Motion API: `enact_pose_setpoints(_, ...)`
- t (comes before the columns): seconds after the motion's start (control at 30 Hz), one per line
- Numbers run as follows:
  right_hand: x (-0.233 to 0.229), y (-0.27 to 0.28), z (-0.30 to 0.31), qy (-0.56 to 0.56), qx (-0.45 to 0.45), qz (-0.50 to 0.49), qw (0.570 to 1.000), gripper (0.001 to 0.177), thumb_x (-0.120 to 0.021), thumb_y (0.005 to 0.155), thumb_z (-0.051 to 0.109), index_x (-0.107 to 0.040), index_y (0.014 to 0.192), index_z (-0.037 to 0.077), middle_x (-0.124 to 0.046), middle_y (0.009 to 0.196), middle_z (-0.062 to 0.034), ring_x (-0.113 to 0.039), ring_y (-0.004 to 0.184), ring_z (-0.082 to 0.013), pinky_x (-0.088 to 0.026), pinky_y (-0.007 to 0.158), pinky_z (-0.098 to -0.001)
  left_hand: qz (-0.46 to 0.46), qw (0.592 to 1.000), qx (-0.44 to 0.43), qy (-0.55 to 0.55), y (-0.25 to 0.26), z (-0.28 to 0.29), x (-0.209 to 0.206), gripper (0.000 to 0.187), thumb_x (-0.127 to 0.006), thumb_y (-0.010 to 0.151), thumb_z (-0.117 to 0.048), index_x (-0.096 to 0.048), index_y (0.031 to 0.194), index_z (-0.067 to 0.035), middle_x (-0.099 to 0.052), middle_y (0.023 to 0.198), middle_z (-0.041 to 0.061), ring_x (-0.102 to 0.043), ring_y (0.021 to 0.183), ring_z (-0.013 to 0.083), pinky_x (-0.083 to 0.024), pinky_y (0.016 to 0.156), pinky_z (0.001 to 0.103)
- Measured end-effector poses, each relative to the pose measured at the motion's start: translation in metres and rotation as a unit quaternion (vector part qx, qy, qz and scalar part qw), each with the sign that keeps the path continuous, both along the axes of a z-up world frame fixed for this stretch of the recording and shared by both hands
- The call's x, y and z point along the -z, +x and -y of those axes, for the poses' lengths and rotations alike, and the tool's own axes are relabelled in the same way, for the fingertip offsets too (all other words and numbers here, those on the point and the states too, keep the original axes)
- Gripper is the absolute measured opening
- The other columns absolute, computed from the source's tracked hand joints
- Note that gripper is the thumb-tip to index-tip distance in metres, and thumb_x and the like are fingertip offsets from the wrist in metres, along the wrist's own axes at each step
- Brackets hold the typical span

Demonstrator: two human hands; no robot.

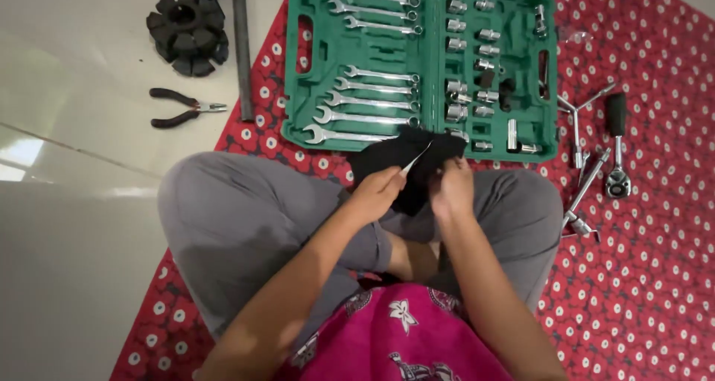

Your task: The person sits on the floor and wipes several wrenches with a black cloth, then places them back into their designated slots in a green toolbox. The person repeats this process for multiple wrenches, ensuring each is cleaned and returned to the correct position.

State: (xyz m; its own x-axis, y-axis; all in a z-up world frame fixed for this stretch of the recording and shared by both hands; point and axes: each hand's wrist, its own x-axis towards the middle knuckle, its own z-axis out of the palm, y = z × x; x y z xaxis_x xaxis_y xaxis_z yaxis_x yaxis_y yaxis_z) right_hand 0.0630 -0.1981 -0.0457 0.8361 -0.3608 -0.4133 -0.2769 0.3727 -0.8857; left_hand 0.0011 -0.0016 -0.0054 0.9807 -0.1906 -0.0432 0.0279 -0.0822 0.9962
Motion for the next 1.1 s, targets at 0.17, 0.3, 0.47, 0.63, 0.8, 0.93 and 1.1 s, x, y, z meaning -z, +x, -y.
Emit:
enact_pose_setpoints(0.17, -0.012, -0.021, -0.022, -0.052, -0.054, -0.038, 0.996, 0.021, -0.06, 0.093, 0.008, -0.075, 0.105, 0.017, -0.063, 0.076, -0.0004, -0.057, 0.062, -0.0133, -0.054, 0.054, -0.0274, -0.016, 1.0, -0.01, -0.012, -0.001, -0.002, 0.005, 0.027, -0.049, 0.106, -0.028, -0.066, 0.094, -0.01, -0.069, 0.08, 0.019, -0.07, 0.087, 0.035, -0.055, 0.081, 0.05)
enact_pose_setpoints(0.3, 0.005, -0.027, -0.014, -0.083, -0.066, -0.047, 0.993, 0.019, -0.06, 0.091, 0.006, -0.076, 0.101, 0.009, -0.061, 0.071, -0.0048, -0.054, 0.06, -0.0154, -0.049, 0.051, -0.0282, -0.017, 1.0, 0.014, -0.004, -0.002, -0.003, 0.008, 0.027, -0.049, 0.105, -0.029, -0.067, 0.094, -0.011, -0.072, 0.084, 0.016, -0.071, 0.091, 0.0338, -0.055, 0.085, 0.049)
enact_pose_setpoints(0.47, 0.005, -0.021, 0.011, -0.363, -0.156, 0.013, 0.918, 0.034, -0.056, 0.08, 0.001, -0.072, 0.11, 0.005, -0.065, 0.089, -0.0101, -0.062, 0.082, -0.0288, -0.056, 0.068, -0.0389, 0.005, 1.0, 0.009, 0.001, -0.006, -0.008, 0.0, 0.026, -0.049, 0.105, -0.025, -0.067, 0.095, -0.009, -0.072, 0.087, 0.019, -0.071, 0.092, 0.0363, -0.056, 0.084, 0.05)
enact_pose_setpoints(0.63, -0.002, -0.04, -0.039, -0.11, -0.089, 0.001, 0.99, 0.034, -0.052, 0.089, 0.008, -0.072, 0.116, 0.004, -0.067, 0.094, -0.0098, -0.06, 0.084, -0.0209, -0.055, 0.076, -0.0374, -0.015, 0.998, -0.039, -0.038, -0.001, -0.004, 0.014, 0.031, -0.05, 0.102, -0.02, -0.065, 0.108, 0.007, -0.07, 0.091, 0.03, -0.069, 0.096, 0.04, -0.053, 0.088, 0.058)
enact_pose_setpoints(0.8, 0.051, -0.024, -0.003, -0.049, -0.034, -0.015, 0.998, 0.027, -0.045, 0.096, 0.013, -0.067, 0.111, 0.007, -0.057, 0.09, -0.0062, -0.054, 0.084, -0.0194, -0.045, 0.073, -0.0354, -0.012, 1.0, 0.001, -0.023, -0.002, 0.0, 0.007, 0.027, -0.049, 0.105, -0.026, -0.067, 0.091, -0.011, -0.067, 0.077, 0.016, -0.068, 0.083, 0.0321, -0.055, 0.079, 0.049)
enact_pose_setpoints(0.93, 0.06, 0.002, 0.022, 0.02, 0.024, 0.024, 0.999, 0.037, -0.042, 0.103, 0.019, -0.063, 0.128, 0.002, -0.068, 0.117, -0.0127, -0.061, 0.114, -0.0243, -0.048, 0.104, -0.0424, -0.025, 0.999, 0.013, -0.021, 0.002, -0.007, -0.015, 0.027, -0.048, 0.104, -0.03, -0.067, 0.089, -0.017, -0.066, 0.068, 0.01, -0.069, 0.08, 0.0289, -0.056, 0.08, 0.045)
enact_pose_setpoints(1.1, 0.026, 0.003, 0.043, -0.046, 0.031, 0.021, 0.998, 0.028, -0.059, 0.099, 0.019, -0.068, 0.124, 0.01, -0.071, 0.104, -0.0053, -0.067, 0.095, -0.0185, -0.056, 0.089, -0.0334, -0.018, 0.998, 0.051, 0.023, -0.003, -0.011, -0.017, 0.035, -0.046, 0.106, -0.035, -0.065, 0.091, -0.009, -0.071, 0.086, 0.022, -0.068, 0.094, 0.0447, -0.053, 0.085, 0.054)
